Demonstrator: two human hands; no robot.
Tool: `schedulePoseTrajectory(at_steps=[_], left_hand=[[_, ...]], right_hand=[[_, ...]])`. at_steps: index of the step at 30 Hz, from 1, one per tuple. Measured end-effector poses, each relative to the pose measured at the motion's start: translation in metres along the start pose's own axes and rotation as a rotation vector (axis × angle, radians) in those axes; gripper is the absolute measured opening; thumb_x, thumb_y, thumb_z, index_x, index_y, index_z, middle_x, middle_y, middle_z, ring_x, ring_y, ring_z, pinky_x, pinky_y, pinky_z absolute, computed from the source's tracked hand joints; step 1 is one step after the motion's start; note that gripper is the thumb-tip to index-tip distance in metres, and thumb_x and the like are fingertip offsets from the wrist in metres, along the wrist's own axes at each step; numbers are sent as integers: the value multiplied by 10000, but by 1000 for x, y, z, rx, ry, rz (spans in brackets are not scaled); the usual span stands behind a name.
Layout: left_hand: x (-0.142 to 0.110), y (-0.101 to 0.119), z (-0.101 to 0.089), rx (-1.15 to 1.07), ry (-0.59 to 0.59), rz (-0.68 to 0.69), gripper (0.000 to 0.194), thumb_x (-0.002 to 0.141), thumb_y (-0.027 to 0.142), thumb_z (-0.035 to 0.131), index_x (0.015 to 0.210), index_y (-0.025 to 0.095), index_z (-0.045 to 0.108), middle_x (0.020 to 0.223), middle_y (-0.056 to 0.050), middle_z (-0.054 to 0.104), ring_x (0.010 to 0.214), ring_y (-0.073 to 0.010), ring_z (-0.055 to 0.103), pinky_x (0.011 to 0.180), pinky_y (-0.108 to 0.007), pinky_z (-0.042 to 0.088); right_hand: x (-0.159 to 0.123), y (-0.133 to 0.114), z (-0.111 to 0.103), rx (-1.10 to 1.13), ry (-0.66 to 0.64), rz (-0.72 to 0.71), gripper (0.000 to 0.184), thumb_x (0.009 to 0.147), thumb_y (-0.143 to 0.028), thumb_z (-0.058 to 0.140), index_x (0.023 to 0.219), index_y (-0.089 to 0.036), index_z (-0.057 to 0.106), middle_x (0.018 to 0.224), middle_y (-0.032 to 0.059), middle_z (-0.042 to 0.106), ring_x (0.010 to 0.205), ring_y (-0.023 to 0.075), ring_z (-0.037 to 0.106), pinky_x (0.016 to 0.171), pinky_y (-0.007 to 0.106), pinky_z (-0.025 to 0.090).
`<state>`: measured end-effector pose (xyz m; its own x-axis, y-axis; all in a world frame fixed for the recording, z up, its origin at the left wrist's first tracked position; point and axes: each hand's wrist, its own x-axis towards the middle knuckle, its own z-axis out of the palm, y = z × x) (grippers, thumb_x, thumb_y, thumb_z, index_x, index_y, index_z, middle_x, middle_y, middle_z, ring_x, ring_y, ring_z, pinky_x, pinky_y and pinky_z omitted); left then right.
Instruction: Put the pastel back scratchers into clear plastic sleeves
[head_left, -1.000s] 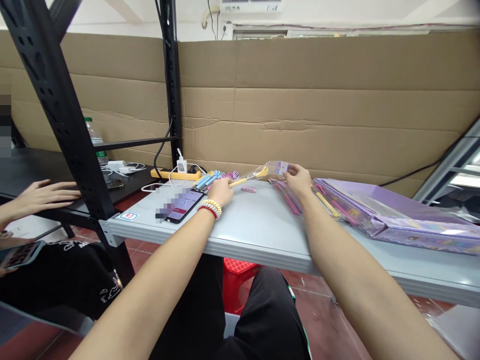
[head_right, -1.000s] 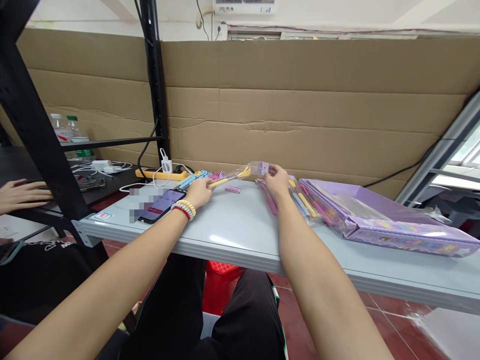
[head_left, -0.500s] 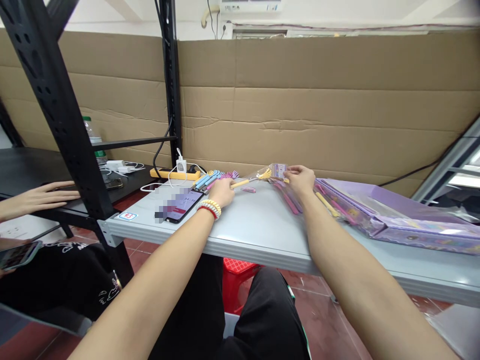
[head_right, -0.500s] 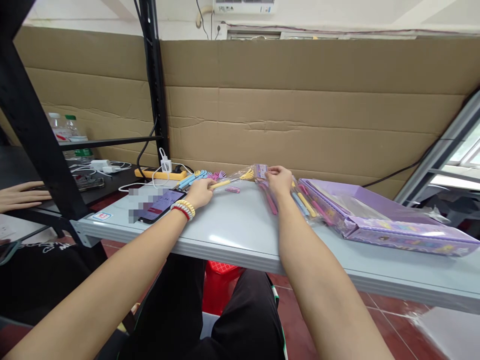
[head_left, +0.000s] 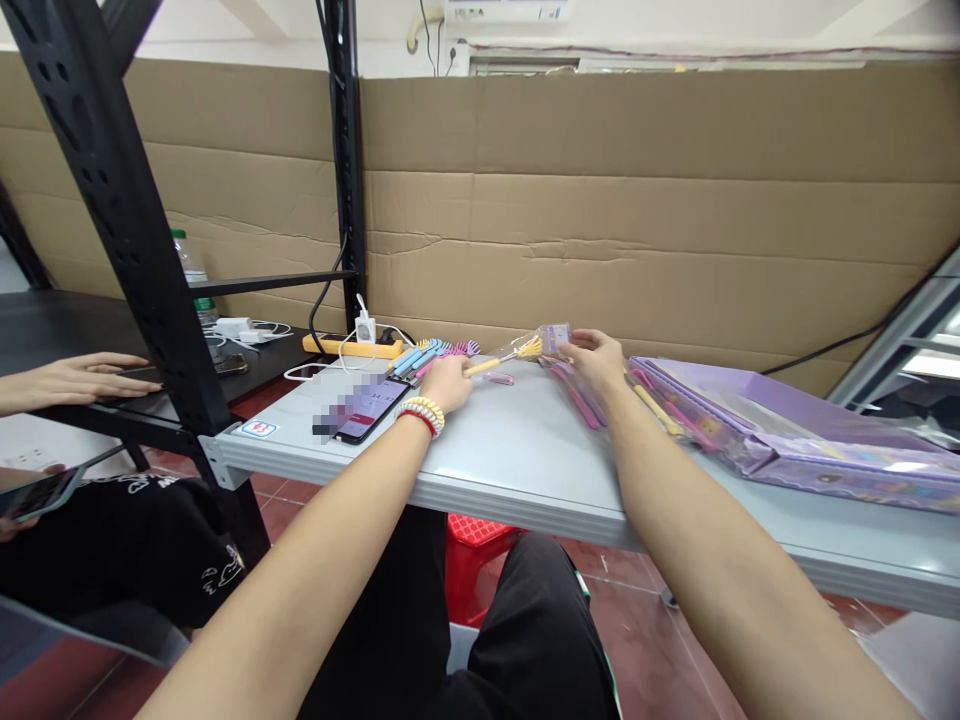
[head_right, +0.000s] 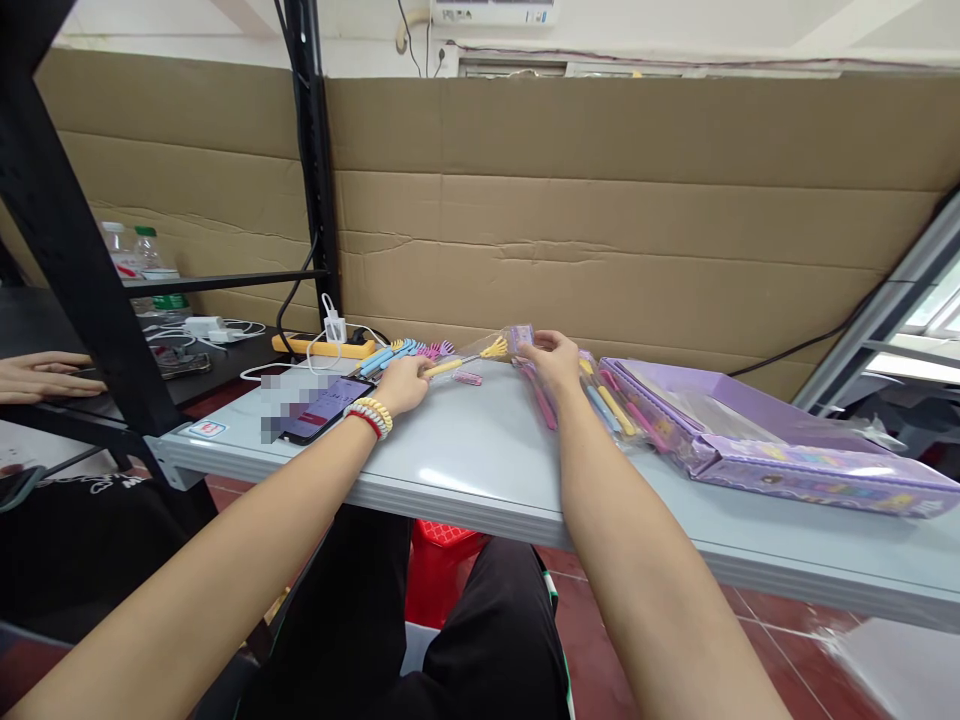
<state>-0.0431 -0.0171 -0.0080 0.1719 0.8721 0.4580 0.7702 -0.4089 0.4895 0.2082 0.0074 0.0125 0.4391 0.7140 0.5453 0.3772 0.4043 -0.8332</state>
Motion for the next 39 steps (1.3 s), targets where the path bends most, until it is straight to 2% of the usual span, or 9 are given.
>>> schedulePoseTrajectory(at_steps=[5,12,21,25,28,31,34,37,39], left_hand=[[0,-1,0,-27,3,22,315,740,76,538,971,181,725,905,-75,715,885,-210,628,835,-290,463],[-4,4,-3,-87,-82,147,330,759,66,497,977,167,723,871,-56,711,826,-191,620,773,-274,463],[-2,1,0,-121,-61,130,335,751,76,519,1004,171,716,917,-47,713,847,-183,612,781,-266,460],[0,1,0,-187,-19,82,307,746,75,531,983,158,708,893,-52,704,846,-186,609,789,-279,463],[4,2,0,-420,31,-25,306,748,52,521,999,124,680,848,-61,689,777,-169,607,768,-289,475],[7,3,-1,-851,16,-168,261,762,58,527,989,113,643,778,-42,658,653,-119,582,695,-267,487],[6,6,-4,-1201,-42,-212,210,734,53,573,927,126,616,730,-13,627,605,-85,567,671,-249,491],[3,8,-7,-1324,-115,-201,208,672,42,616,862,127,613,691,-1,622,615,-86,575,686,-255,493],[1,8,-9,-1332,-156,-199,196,644,61,640,829,123,623,686,-6,628,618,-87,575,685,-256,484]], right_hand=[[4,4,2,43,31,5,310,590,-334,666,829,-137,652,780,58,666,728,182,613,647,313,516],[3,4,-3,-162,3,-18,199,585,-304,661,682,-130,656,614,0,592,605,132,514,611,281,442],[15,21,-6,-111,22,-49,316,563,-393,722,714,-120,670,605,-14,582,603,139,538,572,269,440],[13,13,-4,40,75,-33,555,484,-379,780,958,-119,657,849,49,664,719,166,599,607,282,488],[5,-1,2,122,67,15,804,439,-382,815,1161,-138,560,1053,107,638,794,182,618,578,273,502],[-10,-18,17,98,-116,23,716,517,-466,781,1125,-158,563,919,75,653,694,168,606,509,262,473],[-34,-32,41,29,-474,-54,567,586,-531,739,991,-155,613,706,34,633,609,160,583,482,253,438],[-58,-39,63,16,-730,-179,543,610,-495,746,1008,-146,627,688,20,638,593,140,568,530,253,451],[-68,-39,72,6,-758,-246,507,635,-456,735,1019,-140,637,697,13,642,586,130,560,550,252,455]])
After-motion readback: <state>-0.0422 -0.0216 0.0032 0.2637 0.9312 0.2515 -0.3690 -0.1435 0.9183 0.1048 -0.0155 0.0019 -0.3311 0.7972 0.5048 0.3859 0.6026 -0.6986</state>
